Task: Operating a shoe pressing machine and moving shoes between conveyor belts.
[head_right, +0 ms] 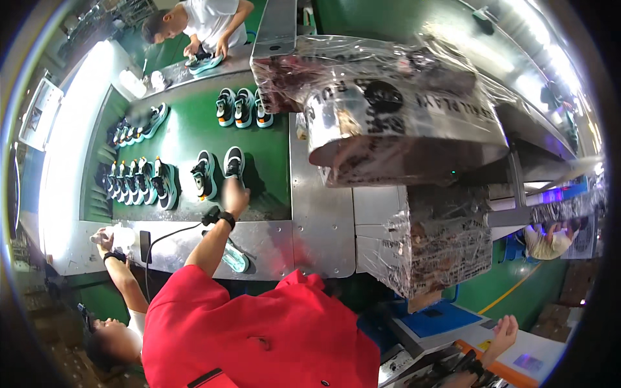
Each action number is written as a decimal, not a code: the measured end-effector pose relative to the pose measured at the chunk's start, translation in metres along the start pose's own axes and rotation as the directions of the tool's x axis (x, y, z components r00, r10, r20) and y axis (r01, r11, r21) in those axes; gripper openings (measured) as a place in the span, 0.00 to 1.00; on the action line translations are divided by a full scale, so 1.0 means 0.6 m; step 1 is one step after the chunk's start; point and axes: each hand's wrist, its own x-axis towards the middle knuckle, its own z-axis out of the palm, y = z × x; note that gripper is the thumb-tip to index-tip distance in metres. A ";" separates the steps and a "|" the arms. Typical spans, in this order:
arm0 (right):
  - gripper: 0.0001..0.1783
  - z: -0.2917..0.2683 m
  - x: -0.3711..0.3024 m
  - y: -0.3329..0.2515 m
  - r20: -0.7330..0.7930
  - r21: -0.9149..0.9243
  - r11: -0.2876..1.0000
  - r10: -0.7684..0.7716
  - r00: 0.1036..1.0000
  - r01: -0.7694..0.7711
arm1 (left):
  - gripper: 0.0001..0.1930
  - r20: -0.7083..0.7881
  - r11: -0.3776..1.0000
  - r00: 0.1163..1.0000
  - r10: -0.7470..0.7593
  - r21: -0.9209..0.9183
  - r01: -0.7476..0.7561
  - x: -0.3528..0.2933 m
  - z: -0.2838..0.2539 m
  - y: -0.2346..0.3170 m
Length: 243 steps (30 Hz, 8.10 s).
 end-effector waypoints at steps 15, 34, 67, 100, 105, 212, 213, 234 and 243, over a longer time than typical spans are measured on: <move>0.20 0.420 0.040 -0.191 0.275 -0.327 0.810 -0.412 0.869 0.487 | 0.22 0.880 0.866 0.170 0.443 -0.469 0.173 -0.444 -0.118 0.048; 0.22 0.412 0.024 -0.195 0.353 -0.310 0.754 -0.475 0.806 0.580 | 0.16 0.831 0.949 0.555 0.034 -0.201 0.243 -0.725 -0.198 0.212; 0.25 0.393 0.040 -0.167 0.342 -0.342 0.747 -0.466 0.816 0.570 | 0.07 0.592 0.997 0.804 0.047 -0.075 -0.003 -0.690 -0.174 0.046; 0.22 0.392 0.014 -0.192 0.220 -0.053 0.840 -0.518 0.827 0.540 | 0.30 -0.231 0.746 0.709 0.666 0.230 -0.625 0.215 -0.606 0.837; 0.22 0.397 0.016 -0.211 0.257 -0.029 0.890 -0.434 0.864 0.455 | 0.45 -0.072 0.688 0.720 0.690 0.376 -0.621 0.446 -0.490 0.895; 0.29 -0.420 -1.095 0.159 -0.891 0.437 0.867 0.380 -0.250 -0.239 | 0.50 0.225 0.025 -0.866 0.447 -0.970 -0.240 -1.688 -0.158 0.858; 0.30 -0.419 -1.109 0.147 -0.875 0.462 0.840 0.380 -0.302 -0.284 | 0.51 0.176 -0.044 -0.852 0.493 -0.973 -0.227 -1.725 -0.138 0.849; 0.32 -0.744 -0.781 0.501 -0.663 0.208 0.517 0.698 0.269 -0.830 | 0.26 0.370 0.928 -0.926 0.079 -0.367 -0.067 -1.388 -0.247 0.924; 0.19 -0.577 -0.578 0.730 -0.831 -0.028 0.313 0.520 0.196 -0.949 | 0.30 0.650 0.878 -0.611 0.453 -0.445 0.178 -1.044 -0.250 0.936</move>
